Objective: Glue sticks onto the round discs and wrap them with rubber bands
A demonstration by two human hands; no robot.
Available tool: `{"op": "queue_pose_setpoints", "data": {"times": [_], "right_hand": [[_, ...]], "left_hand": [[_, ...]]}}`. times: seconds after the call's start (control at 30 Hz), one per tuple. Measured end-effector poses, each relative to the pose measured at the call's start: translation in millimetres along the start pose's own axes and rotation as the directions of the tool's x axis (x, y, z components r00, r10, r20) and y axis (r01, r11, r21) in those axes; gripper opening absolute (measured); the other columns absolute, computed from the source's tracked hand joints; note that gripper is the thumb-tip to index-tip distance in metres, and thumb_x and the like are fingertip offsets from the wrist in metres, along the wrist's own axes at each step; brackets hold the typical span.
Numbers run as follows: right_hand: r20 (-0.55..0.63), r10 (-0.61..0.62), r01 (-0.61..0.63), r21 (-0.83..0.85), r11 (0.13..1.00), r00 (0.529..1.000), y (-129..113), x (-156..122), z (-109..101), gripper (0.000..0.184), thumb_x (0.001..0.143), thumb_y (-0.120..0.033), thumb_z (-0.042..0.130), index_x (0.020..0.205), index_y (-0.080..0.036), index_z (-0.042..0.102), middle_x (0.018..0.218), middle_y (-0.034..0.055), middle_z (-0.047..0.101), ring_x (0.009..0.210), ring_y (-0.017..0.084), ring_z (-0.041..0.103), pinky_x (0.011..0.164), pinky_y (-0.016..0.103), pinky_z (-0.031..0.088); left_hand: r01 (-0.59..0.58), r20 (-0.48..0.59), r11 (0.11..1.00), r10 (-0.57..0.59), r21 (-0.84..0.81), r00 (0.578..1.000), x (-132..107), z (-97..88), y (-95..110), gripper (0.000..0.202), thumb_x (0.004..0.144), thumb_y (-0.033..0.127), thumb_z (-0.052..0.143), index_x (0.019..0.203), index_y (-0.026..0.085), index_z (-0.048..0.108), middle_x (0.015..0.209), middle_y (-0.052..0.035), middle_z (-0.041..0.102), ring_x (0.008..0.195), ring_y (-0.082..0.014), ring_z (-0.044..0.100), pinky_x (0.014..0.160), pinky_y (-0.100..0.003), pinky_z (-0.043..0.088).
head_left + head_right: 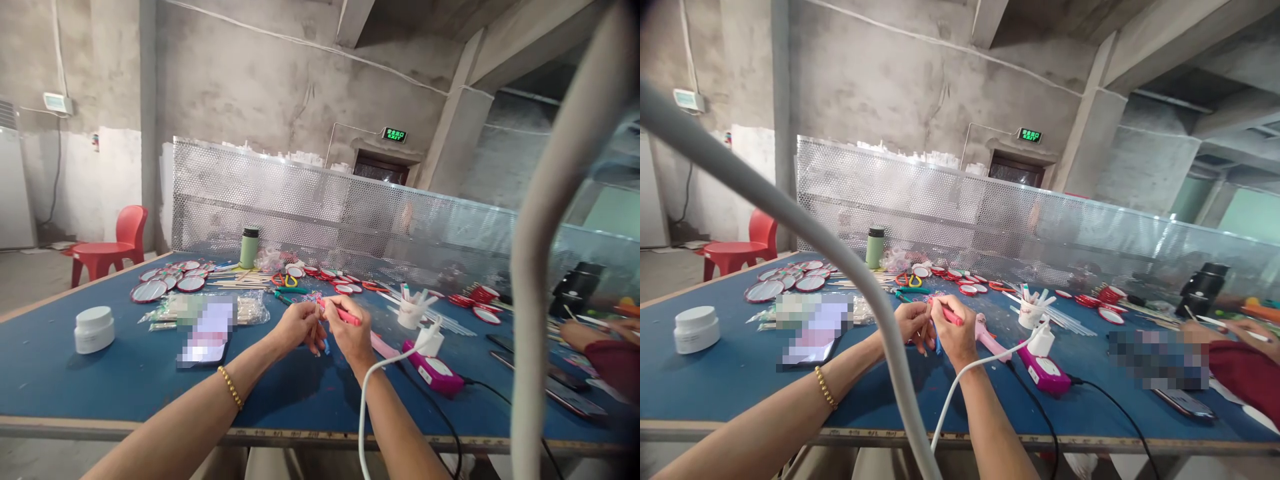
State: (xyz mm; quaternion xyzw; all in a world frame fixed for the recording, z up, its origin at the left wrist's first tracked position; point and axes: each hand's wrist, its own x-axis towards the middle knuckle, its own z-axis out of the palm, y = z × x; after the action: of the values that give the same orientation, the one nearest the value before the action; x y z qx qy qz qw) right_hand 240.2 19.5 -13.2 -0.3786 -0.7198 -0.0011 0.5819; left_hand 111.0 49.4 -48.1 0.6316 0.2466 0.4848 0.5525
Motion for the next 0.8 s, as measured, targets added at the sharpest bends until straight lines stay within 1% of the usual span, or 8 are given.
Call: {"op": "queue_pose_setpoints", "data": {"times": [0.1, 0.2, 0.3, 0.4, 0.5, 0.63, 0.7, 0.8], "right_hand": [[-0.002, 0.011, -0.011, 0.027, 1.0, 1.0, 0, 0, -1, 0.023, 0.087, -0.028, 0.054, 0.069, -0.018, 0.063, 0.058, -0.0002, 0.062, 0.044, 0.01, 0.053, 0.045, 0.021, 0.043], [-0.067, 0.04, -0.035, 0.077, 0.996, 0.997, -1, 0, -3, 0.023, 0.087, -0.029, 0.056, 0.069, -0.017, 0.063, 0.056, -0.0013, 0.059, 0.044, 0.01, 0.052, 0.046, 0.021, 0.043], [-0.126, 0.078, -0.061, 0.131, 0.989, 0.989, -1, 1, -4, 0.018, 0.088, -0.029, 0.057, 0.08, -0.016, 0.067, 0.059, -0.0013, 0.061, 0.044, 0.01, 0.052, 0.046, 0.022, 0.043], [-0.135, 0.061, -0.041, 0.148, 0.988, 0.989, 0, 3, -3, 0.022, 0.091, -0.032, 0.055, 0.096, -0.016, 0.07, 0.069, 0.0016, 0.066, 0.045, 0.009, 0.053, 0.048, 0.023, 0.045], [-0.109, 0.03, -0.016, 0.128, 0.992, 0.994, 5, 4, -1, 0.027, 0.094, -0.036, 0.052, 0.097, -0.017, 0.071, 0.072, 0.0032, 0.068, 0.043, 0.009, 0.052, 0.048, 0.023, 0.045], [-0.008, 0.08, -0.078, 0.154, 0.985, 0.997, 13, 2, 4, 0.035, 0.096, -0.043, 0.047, 0.101, -0.016, 0.068, 0.062, 0.0009, 0.064, 0.036, 0.008, 0.049, 0.04, 0.022, 0.04], [0.02, 0.115, -0.116, 0.164, 0.98, 0.993, 16, 1, 6, 0.037, 0.096, -0.047, 0.047, 0.099, -0.016, 0.066, 0.06, 0.0002, 0.063, 0.034, 0.008, 0.048, 0.037, 0.022, 0.038], [0.02, 0.137, -0.139, 0.17, 0.976, 0.99, 17, 0, 7, 0.036, 0.095, -0.049, 0.046, 0.092, -0.017, 0.064, 0.058, -0.0006, 0.061, 0.034, 0.009, 0.048, 0.037, 0.022, 0.038]], "left_hand": [[0.008, -0.01, 1.0, -0.008, -0.01, 1.0, 0, 0.9, 1, 0.027, 0.079, 0.041, 0.061, 0.078, 0.017, 0.049, 0.058, -0.0032, 0.065, 0.046, -0.0183, 0.064, 0.036, -0.025, 0.051], [0.029, -0.045, 0.999, -0.03, -0.024, 0.999, 0, -1.9, 5, 0.027, 0.079, 0.04, 0.061, 0.082, 0.015, 0.051, 0.057, -0.0038, 0.065, 0.046, -0.0193, 0.065, 0.037, -0.027, 0.052], [0.016, -0.133, 0.999, -0.022, -0.043, 0.991, 0, -11.2, 16, 0.025, 0.083, 0.038, 0.059, 0.087, 0.014, 0.051, 0.061, -0.0047, 0.066, 0.049, -0.019, 0.067, 0.041, -0.027, 0.053], [-0.032, -0.25, 0.998, 0.018, -0.05, 0.968, -2, -23.1, 31, 0.021, 0.087, 0.033, 0.055, 0.091, 0.013, 0.051, 0.067, -0.0051, 0.067, 0.054, -0.0165, 0.068, 0.044, -0.023, 0.053], [-0.069, -0.306, 0.997, 0.057, -0.03, 0.95, -5, -29.6, 40, 0.017, 0.088, 0.03, 0.055, 0.092, 0.013, 0.053, 0.072, -0.0061, 0.068, 0.058, -0.0151, 0.067, 0.044, -0.02, 0.051], [0.046, -0.284, 0.997, -0.063, -0.063, 0.957, -4, -27.1, 41, 0.013, 0.085, 0.026, 0.06, 0.088, 0.013, 0.058, 0.072, -0.0046, 0.066, 0.058, -0.0123, 0.065, 0.044, -0.018, 0.048], [0.12, -0.236, 0.989, -0.137, -0.086, 0.962, -2, -24.0, 40, 0.012, 0.084, 0.024, 0.061, 0.086, 0.012, 0.06, 0.07, -0.0048, 0.066, 0.056, -0.0119, 0.064, 0.045, -0.019, 0.049], [0.159, -0.132, 0.981, -0.172, -0.108, 0.976, 1, -18.7, 43, 0.017, 0.084, 0.027, 0.063, 0.089, 0.011, 0.061, 0.07, -0.0075, 0.067, 0.056, -0.0146, 0.065, 0.048, -0.023, 0.052]]}}
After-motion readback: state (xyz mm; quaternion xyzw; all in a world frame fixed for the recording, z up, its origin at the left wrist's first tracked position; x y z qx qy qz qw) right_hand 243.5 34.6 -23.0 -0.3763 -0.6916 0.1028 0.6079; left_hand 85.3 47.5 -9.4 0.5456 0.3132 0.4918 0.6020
